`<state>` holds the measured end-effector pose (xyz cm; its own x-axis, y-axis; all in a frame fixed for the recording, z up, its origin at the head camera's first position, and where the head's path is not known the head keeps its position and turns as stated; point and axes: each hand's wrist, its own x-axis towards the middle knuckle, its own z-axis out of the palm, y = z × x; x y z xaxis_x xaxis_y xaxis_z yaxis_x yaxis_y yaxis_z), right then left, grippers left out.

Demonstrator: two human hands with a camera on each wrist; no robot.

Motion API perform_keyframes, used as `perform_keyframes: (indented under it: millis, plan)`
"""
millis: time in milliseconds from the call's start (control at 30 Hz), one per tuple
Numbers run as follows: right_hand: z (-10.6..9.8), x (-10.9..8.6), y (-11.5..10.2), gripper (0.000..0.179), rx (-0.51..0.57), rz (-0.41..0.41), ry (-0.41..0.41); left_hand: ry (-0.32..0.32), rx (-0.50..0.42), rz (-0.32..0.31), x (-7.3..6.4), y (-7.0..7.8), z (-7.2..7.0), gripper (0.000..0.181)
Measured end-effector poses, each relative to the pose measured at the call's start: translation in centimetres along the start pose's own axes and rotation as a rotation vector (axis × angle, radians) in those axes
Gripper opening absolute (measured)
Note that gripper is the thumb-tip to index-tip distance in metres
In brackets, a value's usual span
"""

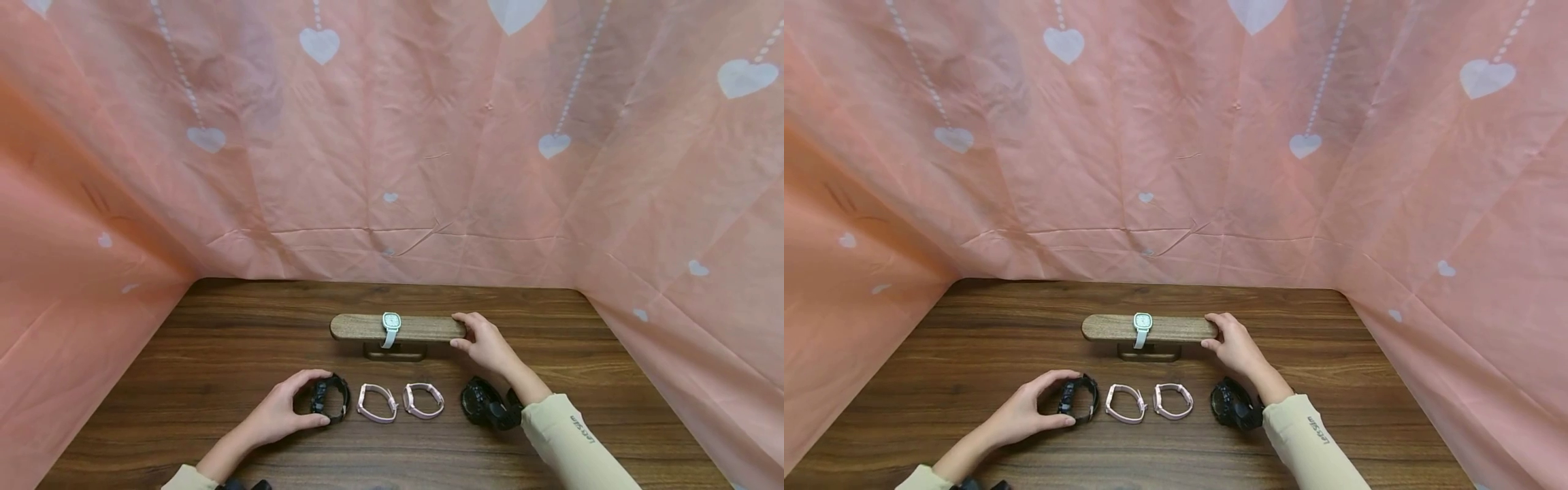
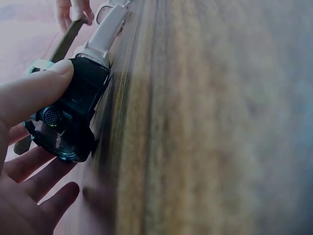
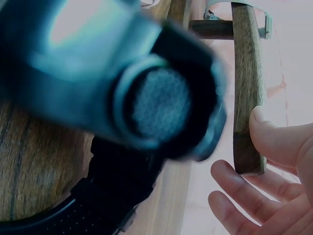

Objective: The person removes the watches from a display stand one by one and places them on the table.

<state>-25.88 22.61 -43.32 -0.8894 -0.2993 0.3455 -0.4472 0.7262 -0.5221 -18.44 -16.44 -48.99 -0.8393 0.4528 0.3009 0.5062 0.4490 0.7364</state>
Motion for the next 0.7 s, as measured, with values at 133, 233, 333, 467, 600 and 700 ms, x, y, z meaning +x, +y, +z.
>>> perform_keyframes:
  millis: [133,233,333,467,600,700]
  plan:
    - [-0.1,0.0,0.1,0.046,0.001,-0.003,0.002,-0.034,0.018,0.004,0.2,-0.3,-0.3,0.069]
    - [-0.1,0.0,0.1,0.046,-0.003,-0.002,0.001,-0.042,0.026,0.034,0.7,-0.1,-0.6,0.073]
    - [-0.1,-0.1,0.1,0.045,0.000,-0.001,0.004,-0.012,0.037,0.069,1.4,0.2,-1.1,0.072]
    - [-0.1,-0.1,0.0,0.045,0.002,-0.001,0.004,0.066,0.036,0.086,2.7,0.9,-1.8,0.058]
    - [-0.1,-0.1,0.0,0.045,-0.002,-0.001,0.002,0.133,0.041,0.103,4.1,1.6,-2.1,0.046]
    - [0.0,-0.1,0.0,0.046,-0.005,-0.002,0.003,0.176,0.070,0.132,5.0,2.0,-2.1,0.043]
